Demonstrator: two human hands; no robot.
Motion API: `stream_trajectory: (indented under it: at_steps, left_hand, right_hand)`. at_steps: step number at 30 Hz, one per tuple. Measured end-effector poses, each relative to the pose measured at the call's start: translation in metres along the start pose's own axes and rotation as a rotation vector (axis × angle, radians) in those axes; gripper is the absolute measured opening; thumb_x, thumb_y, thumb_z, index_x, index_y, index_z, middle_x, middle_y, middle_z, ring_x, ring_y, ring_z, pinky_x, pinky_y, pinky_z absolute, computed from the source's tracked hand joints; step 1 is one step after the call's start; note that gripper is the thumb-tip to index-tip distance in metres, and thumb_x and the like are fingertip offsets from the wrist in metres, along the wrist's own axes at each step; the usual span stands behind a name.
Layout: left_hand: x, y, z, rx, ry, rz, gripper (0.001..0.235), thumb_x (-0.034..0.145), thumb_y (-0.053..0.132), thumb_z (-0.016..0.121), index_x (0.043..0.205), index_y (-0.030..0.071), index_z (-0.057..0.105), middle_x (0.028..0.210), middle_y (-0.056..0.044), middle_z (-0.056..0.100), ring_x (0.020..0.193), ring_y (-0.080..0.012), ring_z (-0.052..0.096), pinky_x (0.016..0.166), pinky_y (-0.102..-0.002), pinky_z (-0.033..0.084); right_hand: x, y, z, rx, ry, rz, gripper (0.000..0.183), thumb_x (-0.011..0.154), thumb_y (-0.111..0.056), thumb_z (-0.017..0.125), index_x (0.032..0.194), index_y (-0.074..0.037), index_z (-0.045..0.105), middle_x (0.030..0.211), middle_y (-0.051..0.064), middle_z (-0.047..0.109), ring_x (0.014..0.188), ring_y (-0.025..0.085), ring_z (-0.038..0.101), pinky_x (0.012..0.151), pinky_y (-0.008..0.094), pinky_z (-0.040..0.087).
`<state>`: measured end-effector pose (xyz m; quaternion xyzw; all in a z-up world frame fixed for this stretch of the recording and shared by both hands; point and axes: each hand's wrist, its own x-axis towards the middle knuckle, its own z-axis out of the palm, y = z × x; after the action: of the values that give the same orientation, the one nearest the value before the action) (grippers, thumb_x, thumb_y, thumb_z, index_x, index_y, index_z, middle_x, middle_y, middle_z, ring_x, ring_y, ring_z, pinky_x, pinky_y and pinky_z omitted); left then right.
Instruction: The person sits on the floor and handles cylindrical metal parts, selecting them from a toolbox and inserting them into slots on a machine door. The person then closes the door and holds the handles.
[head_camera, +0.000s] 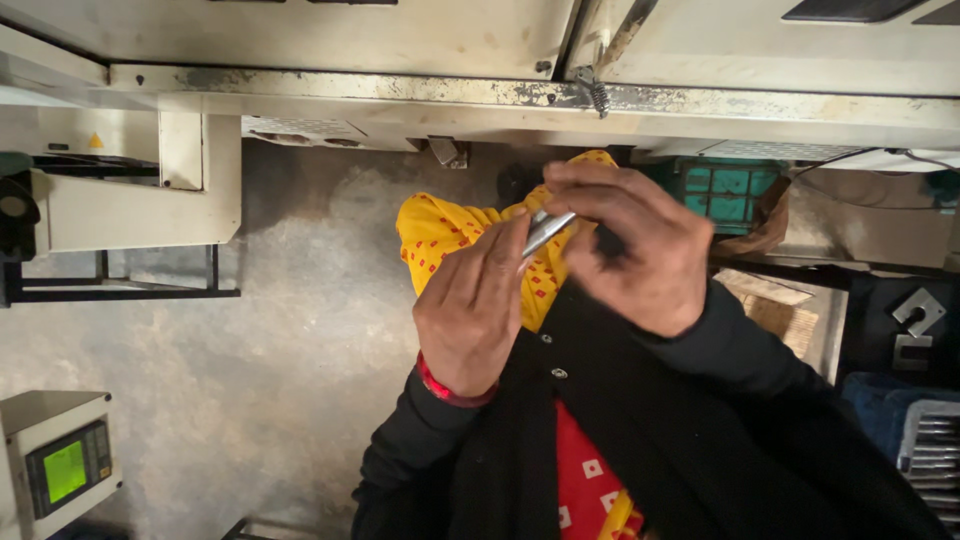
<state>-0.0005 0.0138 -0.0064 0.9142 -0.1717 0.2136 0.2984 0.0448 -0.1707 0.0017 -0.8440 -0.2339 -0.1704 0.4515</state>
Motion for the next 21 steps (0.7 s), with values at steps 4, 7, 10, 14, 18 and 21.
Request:
stream_trajectory:
  at_steps: [4,7,10,14,18,21]
  left_hand:
    - [-0.001,-0.003,0.002,-0.007,0.019,-0.006,0.053,0.091,-0.002,0.077,0.141,0.006,0.060,0.124,-0.009,0.070,0.104,-0.0234,0.071,0.091,-0.035,0.059]
    - [-0.002,-0.004,0.001,-0.015,0.021,-0.008,0.053,0.092,0.000,0.079,0.141,0.006,0.060,0.124,-0.009,0.070,0.103,-0.0226,0.071,0.091,-0.034,0.059]
    - [-0.002,-0.004,0.001,-0.032,0.024,-0.010,0.053,0.093,0.002,0.080,0.142,0.007,0.059,0.124,-0.009,0.070,0.103,-0.0220,0.071,0.090,-0.034,0.059]
    - [-0.003,-0.004,0.001,-0.036,0.028,-0.011,0.052,0.093,0.002,0.079,0.141,0.008,0.060,0.124,-0.008,0.071,0.105,-0.0229,0.072,0.092,-0.035,0.059]
    - [-0.002,-0.005,0.002,-0.042,0.012,-0.021,0.050,0.092,0.003,0.080,0.139,0.007,0.062,0.122,-0.008,0.071,0.102,-0.0237,0.071,0.089,-0.036,0.059]
    - [-0.002,-0.005,0.002,-0.112,0.009,-0.044,0.047,0.092,0.002,0.079,0.136,0.008,0.063,0.122,-0.009,0.071,0.104,-0.0252,0.071,0.091,-0.036,0.059]
  right_hand:
    - [-0.001,0.011,-0.004,0.089,-0.042,0.032,0.027,0.095,0.004,0.061,0.117,-0.002,0.074,0.124,0.015,0.075,0.116,0.022,0.076,0.097,0.032,0.064]
    - [-0.002,0.015,-0.009,0.223,-0.095,0.043,0.036,0.095,0.008,0.055,0.127,0.000,0.069,0.131,0.016,0.072,0.121,0.024,0.073,0.101,0.030,0.062]
    - [0.000,0.016,-0.012,0.554,-0.145,0.127,0.042,0.098,0.012,0.051,0.138,0.002,0.059,0.141,0.017,0.064,0.129,0.026,0.069,0.106,0.034,0.058]
    - [0.000,0.019,-0.014,0.611,-0.155,0.148,0.044,0.097,0.014,0.056,0.140,0.004,0.055,0.148,0.018,0.057,0.128,0.025,0.067,0.110,0.035,0.060]
    - [-0.007,0.031,-0.014,0.508,-0.201,0.096,0.038,0.097,0.007,0.067,0.134,0.002,0.060,0.138,0.018,0.063,0.117,0.023,0.071,0.099,0.033,0.063]
    - [-0.015,0.045,-0.011,0.529,-0.164,0.172,0.020,0.109,-0.003,0.063,0.129,0.001,0.065,0.128,0.018,0.069,0.108,0.020,0.074,0.091,0.031,0.065]
